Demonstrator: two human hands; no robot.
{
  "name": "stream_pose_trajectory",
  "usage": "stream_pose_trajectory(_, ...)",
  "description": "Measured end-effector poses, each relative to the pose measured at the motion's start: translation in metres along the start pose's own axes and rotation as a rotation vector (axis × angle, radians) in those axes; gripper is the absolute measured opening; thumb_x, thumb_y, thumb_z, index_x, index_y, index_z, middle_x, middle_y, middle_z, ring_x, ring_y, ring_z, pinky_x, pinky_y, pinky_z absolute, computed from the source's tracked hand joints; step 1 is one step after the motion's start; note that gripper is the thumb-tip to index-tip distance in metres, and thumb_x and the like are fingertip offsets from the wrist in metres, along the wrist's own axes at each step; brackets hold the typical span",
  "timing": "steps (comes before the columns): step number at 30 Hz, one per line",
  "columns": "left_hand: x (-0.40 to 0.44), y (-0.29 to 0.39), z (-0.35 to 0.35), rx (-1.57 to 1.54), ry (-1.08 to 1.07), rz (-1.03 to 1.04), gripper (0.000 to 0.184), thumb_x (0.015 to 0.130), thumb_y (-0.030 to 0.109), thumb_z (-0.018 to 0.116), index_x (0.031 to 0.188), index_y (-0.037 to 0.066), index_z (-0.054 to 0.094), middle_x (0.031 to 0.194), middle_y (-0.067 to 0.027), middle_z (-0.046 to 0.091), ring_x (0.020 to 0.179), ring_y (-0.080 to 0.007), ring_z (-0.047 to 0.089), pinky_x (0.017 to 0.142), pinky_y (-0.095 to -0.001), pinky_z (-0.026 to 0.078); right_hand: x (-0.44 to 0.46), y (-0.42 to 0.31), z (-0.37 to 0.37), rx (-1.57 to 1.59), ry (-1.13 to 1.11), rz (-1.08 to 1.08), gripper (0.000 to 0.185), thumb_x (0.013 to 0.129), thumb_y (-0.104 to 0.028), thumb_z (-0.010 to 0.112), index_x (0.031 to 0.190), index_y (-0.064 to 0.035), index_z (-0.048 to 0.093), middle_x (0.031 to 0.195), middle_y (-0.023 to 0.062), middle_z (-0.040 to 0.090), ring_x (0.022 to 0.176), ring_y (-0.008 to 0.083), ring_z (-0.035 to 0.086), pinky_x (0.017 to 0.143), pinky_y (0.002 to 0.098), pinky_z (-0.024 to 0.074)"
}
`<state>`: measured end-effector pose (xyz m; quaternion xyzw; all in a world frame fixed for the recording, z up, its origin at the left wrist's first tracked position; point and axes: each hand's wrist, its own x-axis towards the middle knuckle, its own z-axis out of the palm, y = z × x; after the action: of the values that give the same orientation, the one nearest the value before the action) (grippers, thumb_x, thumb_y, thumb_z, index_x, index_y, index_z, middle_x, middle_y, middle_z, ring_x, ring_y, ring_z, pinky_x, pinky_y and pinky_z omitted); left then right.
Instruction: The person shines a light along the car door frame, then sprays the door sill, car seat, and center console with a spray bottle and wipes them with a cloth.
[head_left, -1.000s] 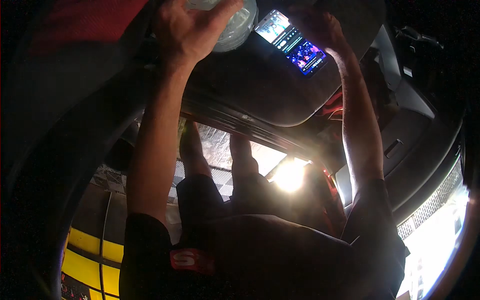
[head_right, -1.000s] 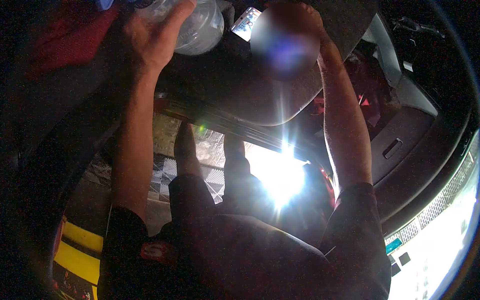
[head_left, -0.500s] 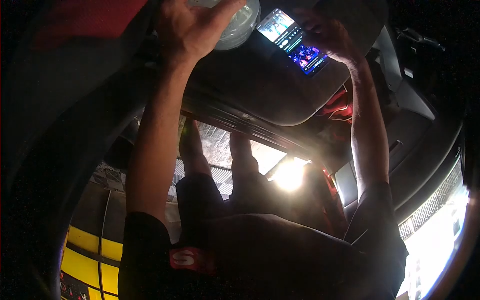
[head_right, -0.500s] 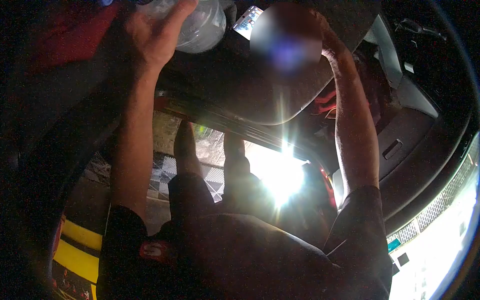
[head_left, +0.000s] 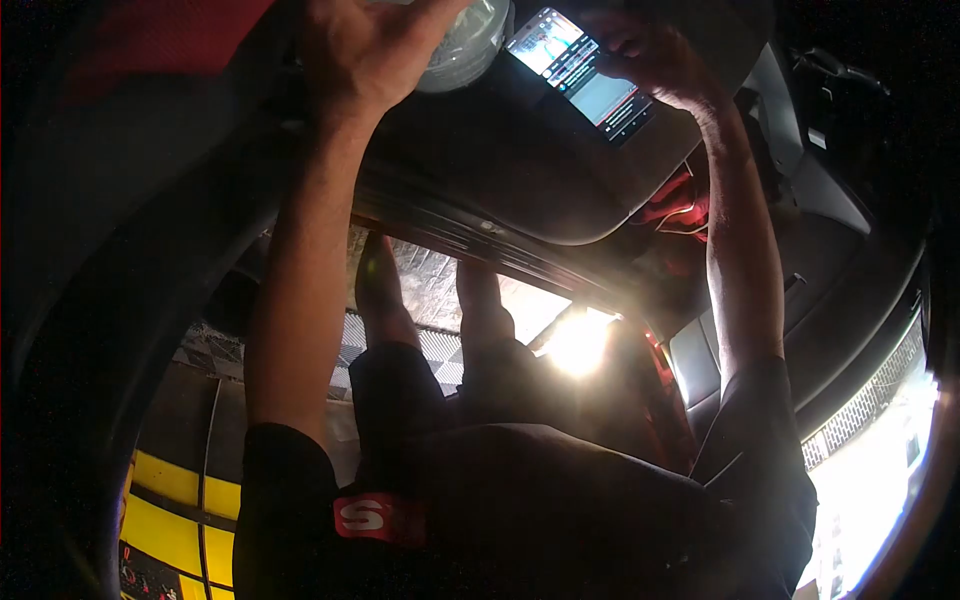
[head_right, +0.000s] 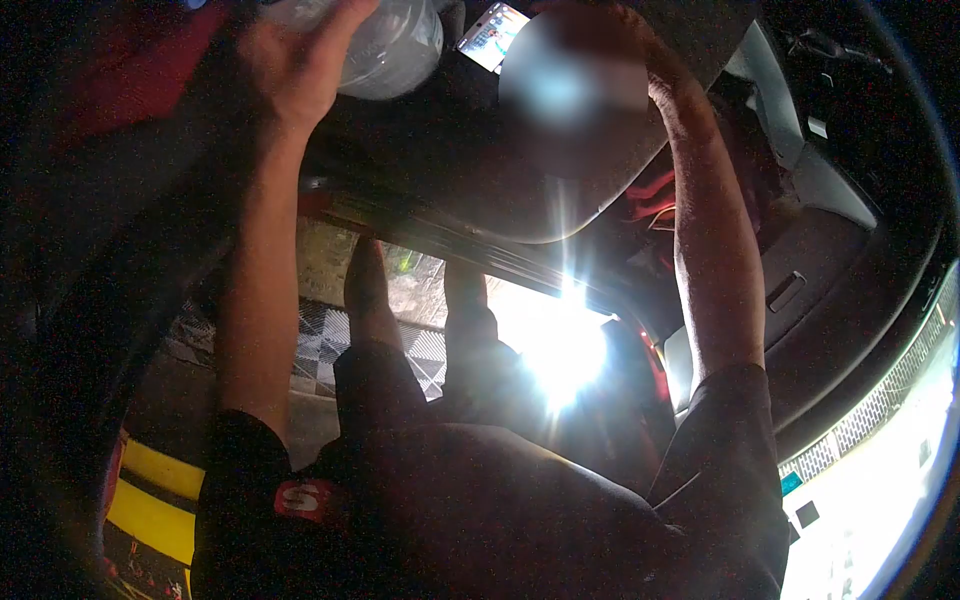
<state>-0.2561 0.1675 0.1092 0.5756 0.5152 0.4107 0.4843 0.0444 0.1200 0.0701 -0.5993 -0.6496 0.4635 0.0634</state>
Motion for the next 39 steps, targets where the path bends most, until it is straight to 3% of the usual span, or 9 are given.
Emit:
stream_pose_trajectory(2, -0.001, 0.0, 0.001, -0.044, -0.013, 0.006, 0.037, 0.073, 0.027, 0.077, 0.094, 0.001, 0.063, 0.087, -0.0097, 0.067, 0.079, -0.0228, 0.065, 0.074, -0.0376, 0.051, -0.001, -0.026, -0.005, -0.036, -0.003, 0.151, 0.059, 0.073, -0.022, 0.082, 0.124, -0.0051, 0.059, 0.101, 0.0121, 0.068, 0.092, 0.0213, 0.065, 0.082, 0.0338, 0.0544)
stream_pose_trajectory(7, -0.001, 0.002, -0.001, -0.003, -0.015, -0.006, 0.036, 0.073, 0.027, 0.076, 0.094, 0.001, 0.063, 0.088, -0.0096, 0.067, 0.079, -0.022, 0.065, 0.074, -0.0372, 0.051, -0.001, -0.024, -0.005, -0.088, -0.034, 0.143, 0.062, 0.069, -0.017, 0.08, 0.126, -0.0086, 0.059, 0.102, 0.013, 0.068, 0.093, 0.0225, 0.065, 0.081, 0.0348, 0.0549)
stream_pose_trajectory(9, 0.0, 0.004, -0.001, 0.011, -0.019, -0.002, 0.035, 0.073, 0.027, 0.076, 0.094, 0.001, 0.064, 0.088, -0.0094, 0.067, 0.079, -0.022, 0.065, 0.074, -0.0371, 0.051, 0.001, -0.001, 0.0, 0.3, -0.032, -0.339, 0.064, 0.068, -0.018, 0.081, 0.127, -0.0089, 0.058, 0.102, 0.0129, 0.068, 0.092, 0.0223, 0.065, 0.081, 0.0349, 0.0548)
stream_pose_trajectory(11, 0.0, 0.004, -0.001, 0.018, -0.02, 0.002, 0.035, 0.073, 0.027, 0.076, 0.094, 0.001, 0.064, 0.088, -0.0093, 0.067, 0.079, -0.022, 0.065, 0.074, -0.0371, 0.051, 0.002, 0.001, 0.001, 0.492, -0.029, -0.581, 0.065, 0.068, -0.019, 0.082, 0.127, -0.009, 0.058, 0.102, 0.0128, 0.068, 0.091, 0.0222, 0.065, 0.081, 0.0349, 0.0547)
stream_pose_trajectory(15, -0.001, 0.003, -0.002, 0.043, 0.001, 0.022, 0.034, 0.073, 0.026, 0.076, 0.094, 0.001, 0.064, 0.088, -0.0091, 0.067, 0.08, -0.0218, 0.065, 0.074, -0.0373, 0.051, 0.004, -0.006, 0.0, 0.481, -0.028, -0.624, 0.064, 0.069, -0.017, 0.08, 0.128, -0.0092, 0.058, 0.102, 0.0124, 0.068, 0.092, 0.0221, 0.065, 0.082, 0.0356, 0.0544)
stream_pose_trajectory(18, 0.0, 0.0, -0.001, 0.003, -0.003, 0.028, 0.034, 0.074, 0.026, 0.076, 0.094, 0.001, 0.064, 0.089, -0.0093, 0.067, 0.08, -0.0218, 0.065, 0.074, -0.0372, 0.051, 0.0, -0.025, -0.004, 0.112, -0.028, 0.225, 0.063, 0.071, -0.019, 0.078, 0.129, -0.0091, 0.056, 0.103, 0.0119, 0.067, 0.092, 0.0223, 0.065, 0.081, 0.0366, 0.0542)
stream_pose_trajectory(26, 0.0, 0.0, -0.001, -0.003, -0.015, 0.023, 0.034, 0.074, 0.026, 0.076, 0.094, 0.001, 0.064, 0.088, -0.0093, 0.068, 0.08, -0.0216, 0.065, 0.074, -0.0368, 0.051, -0.004, -0.04, -0.01, -0.114, -0.081, 0.074, 0.053, 0.08, -0.024, 0.071, 0.128, -0.006, 0.057, 0.104, 0.0118, 0.067, 0.092, 0.0223, 0.064, 0.08, 0.0368, 0.0539)
stream_pose_trajectory(35, 0.0, 0.004, -0.002, 0.014, -0.028, -0.011, 0.034, 0.074, 0.025, 0.075, 0.095, 0.001, 0.064, 0.087, -0.0102, 0.068, 0.078, -0.0222, 0.065, 0.072, -0.0368, 0.051, -0.004, -0.03, 0.005, 0.071, 0.038, 0.149, 0.054, 0.08, -0.025, 0.071, 0.128, -0.0068, 0.057, 0.104, 0.0124, 0.067, 0.093, 0.0228, 0.065, 0.081, 0.0359, 0.0535)
stream_pose_trajectory(39, 0.001, 0.005, -0.004, 0.033, -0.077, -0.044, 0.035, 0.075, 0.027, 0.075, 0.097, 0.001, 0.065, 0.093, -0.0111, 0.068, 0.085, -0.0232, 0.065, 0.076, -0.037, 0.05, -0.02, -0.054, 0.035, -0.368, 0.269, 0.034, 0.051, 0.082, -0.026, 0.07, 0.127, -0.0072, 0.058, 0.105, 0.0119, 0.067, 0.09, 0.0214, 0.065, 0.077, 0.0329, 0.0539)
